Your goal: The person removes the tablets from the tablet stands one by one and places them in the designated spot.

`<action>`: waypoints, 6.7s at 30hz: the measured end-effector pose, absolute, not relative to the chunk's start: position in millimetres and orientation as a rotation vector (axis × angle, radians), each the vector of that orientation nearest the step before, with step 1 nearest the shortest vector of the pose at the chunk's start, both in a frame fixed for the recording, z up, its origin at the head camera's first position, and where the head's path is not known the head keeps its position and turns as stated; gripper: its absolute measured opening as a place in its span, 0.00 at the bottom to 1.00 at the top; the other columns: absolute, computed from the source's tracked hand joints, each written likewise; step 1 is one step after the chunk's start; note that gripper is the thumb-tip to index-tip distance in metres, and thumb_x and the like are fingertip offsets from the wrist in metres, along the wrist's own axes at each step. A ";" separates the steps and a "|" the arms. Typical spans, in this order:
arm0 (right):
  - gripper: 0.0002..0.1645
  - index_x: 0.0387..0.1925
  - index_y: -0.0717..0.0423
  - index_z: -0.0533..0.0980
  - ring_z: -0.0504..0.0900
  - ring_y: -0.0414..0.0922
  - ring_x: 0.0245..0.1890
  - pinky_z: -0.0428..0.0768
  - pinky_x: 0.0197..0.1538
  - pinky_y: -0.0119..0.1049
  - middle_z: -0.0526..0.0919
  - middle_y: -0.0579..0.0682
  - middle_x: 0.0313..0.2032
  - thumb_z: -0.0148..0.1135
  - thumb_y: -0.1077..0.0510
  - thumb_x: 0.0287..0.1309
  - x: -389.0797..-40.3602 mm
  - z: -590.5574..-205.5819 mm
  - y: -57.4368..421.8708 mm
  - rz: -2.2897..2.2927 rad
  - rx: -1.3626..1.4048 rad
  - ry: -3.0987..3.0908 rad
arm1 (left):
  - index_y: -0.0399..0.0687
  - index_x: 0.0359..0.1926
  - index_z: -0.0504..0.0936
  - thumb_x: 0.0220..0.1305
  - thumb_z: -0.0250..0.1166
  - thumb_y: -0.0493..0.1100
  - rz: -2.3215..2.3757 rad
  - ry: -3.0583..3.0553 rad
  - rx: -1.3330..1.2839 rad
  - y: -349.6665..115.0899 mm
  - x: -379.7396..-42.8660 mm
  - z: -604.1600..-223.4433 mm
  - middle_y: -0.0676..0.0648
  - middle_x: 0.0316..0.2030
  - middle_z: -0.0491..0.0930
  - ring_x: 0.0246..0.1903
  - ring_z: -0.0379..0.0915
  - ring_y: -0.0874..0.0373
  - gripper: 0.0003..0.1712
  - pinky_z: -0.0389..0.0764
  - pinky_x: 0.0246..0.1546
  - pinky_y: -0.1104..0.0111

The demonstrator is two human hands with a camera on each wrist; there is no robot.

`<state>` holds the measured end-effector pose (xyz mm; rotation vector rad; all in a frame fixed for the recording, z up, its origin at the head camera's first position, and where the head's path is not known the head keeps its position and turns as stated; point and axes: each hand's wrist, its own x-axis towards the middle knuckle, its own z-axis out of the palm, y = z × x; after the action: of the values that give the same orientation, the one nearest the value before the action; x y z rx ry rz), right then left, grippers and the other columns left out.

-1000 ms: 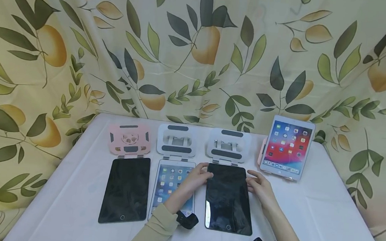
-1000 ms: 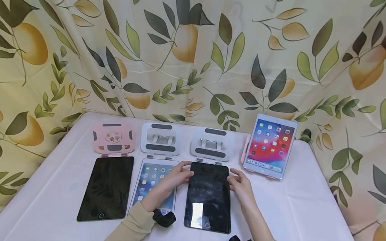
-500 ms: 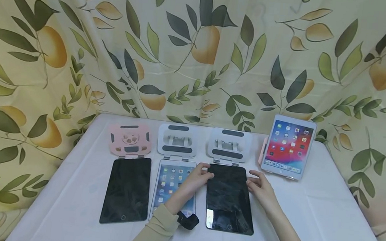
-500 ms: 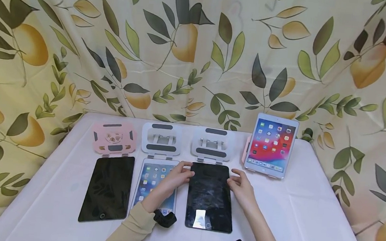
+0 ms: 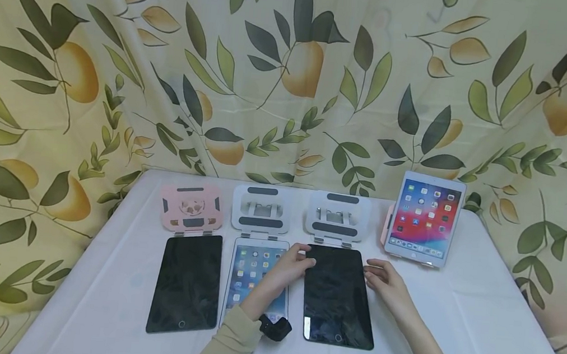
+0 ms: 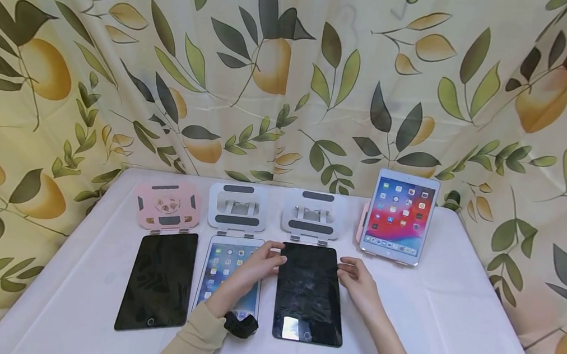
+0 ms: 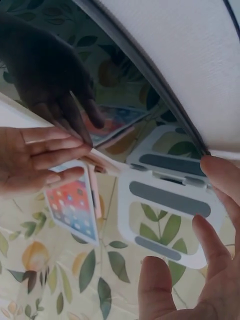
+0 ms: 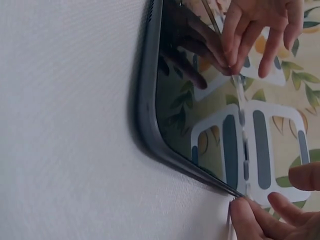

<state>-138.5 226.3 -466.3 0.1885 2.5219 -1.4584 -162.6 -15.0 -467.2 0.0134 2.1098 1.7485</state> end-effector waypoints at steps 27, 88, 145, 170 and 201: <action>0.21 0.57 0.64 0.71 0.79 0.48 0.48 0.73 0.43 0.16 0.78 0.63 0.55 0.50 0.54 0.70 -120.5 -464.3 270.3 -1.280 0.081 2.754 | 0.43 0.60 0.73 0.68 0.56 0.46 1.666 2.043 0.282 23.7 -161.3 -451.0 0.43 0.50 0.79 0.48 0.76 0.52 0.22 0.80 0.48 0.62; 0.29 0.61 0.67 0.64 0.72 0.18 0.38 0.72 0.41 0.11 0.71 0.21 0.38 0.47 0.48 0.70 -204.7 -386.2 358.3 -1.445 0.114 2.897 | 0.46 0.54 0.76 0.71 0.54 0.48 1.471 2.414 0.422 125.2 -285.1 -375.3 0.45 0.46 0.81 0.42 0.78 0.55 0.17 0.77 0.36 0.70; 0.29 0.70 0.60 0.56 0.71 0.38 0.37 0.80 0.35 0.22 0.68 0.50 0.41 0.43 0.62 0.69 -261.1 -391.1 386.1 -1.433 0.483 3.056 | 0.61 0.61 0.69 0.62 0.58 0.34 1.605 2.671 0.319 192.2 -316.6 -398.7 0.54 0.16 0.65 0.15 0.60 0.64 0.28 0.63 0.18 0.75; 0.28 0.67 0.56 0.61 0.71 0.28 0.32 0.78 0.32 0.17 0.69 0.36 0.33 0.50 0.64 0.66 -247.3 -391.6 389.3 -1.635 0.353 3.093 | 0.62 0.57 0.73 0.65 0.55 0.33 1.876 2.491 0.318 185.5 -305.0 -397.1 0.49 0.33 0.79 0.28 0.70 0.64 0.24 0.70 0.27 0.76; 0.31 0.63 0.41 0.65 0.73 0.27 0.32 0.76 0.35 0.14 0.71 0.33 0.33 0.52 0.70 0.63 -214.6 -378.2 389.9 -1.802 0.195 3.140 | 0.59 0.56 0.74 0.65 0.58 0.33 2.050 2.393 0.456 181.5 -268.3 -388.6 0.50 0.34 0.78 0.30 0.70 0.67 0.22 0.71 0.33 0.79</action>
<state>-214.6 389.9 -378.2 0.1949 3.1402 -1.8017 -268.3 181.5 -388.6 0.4564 2.3930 2.0502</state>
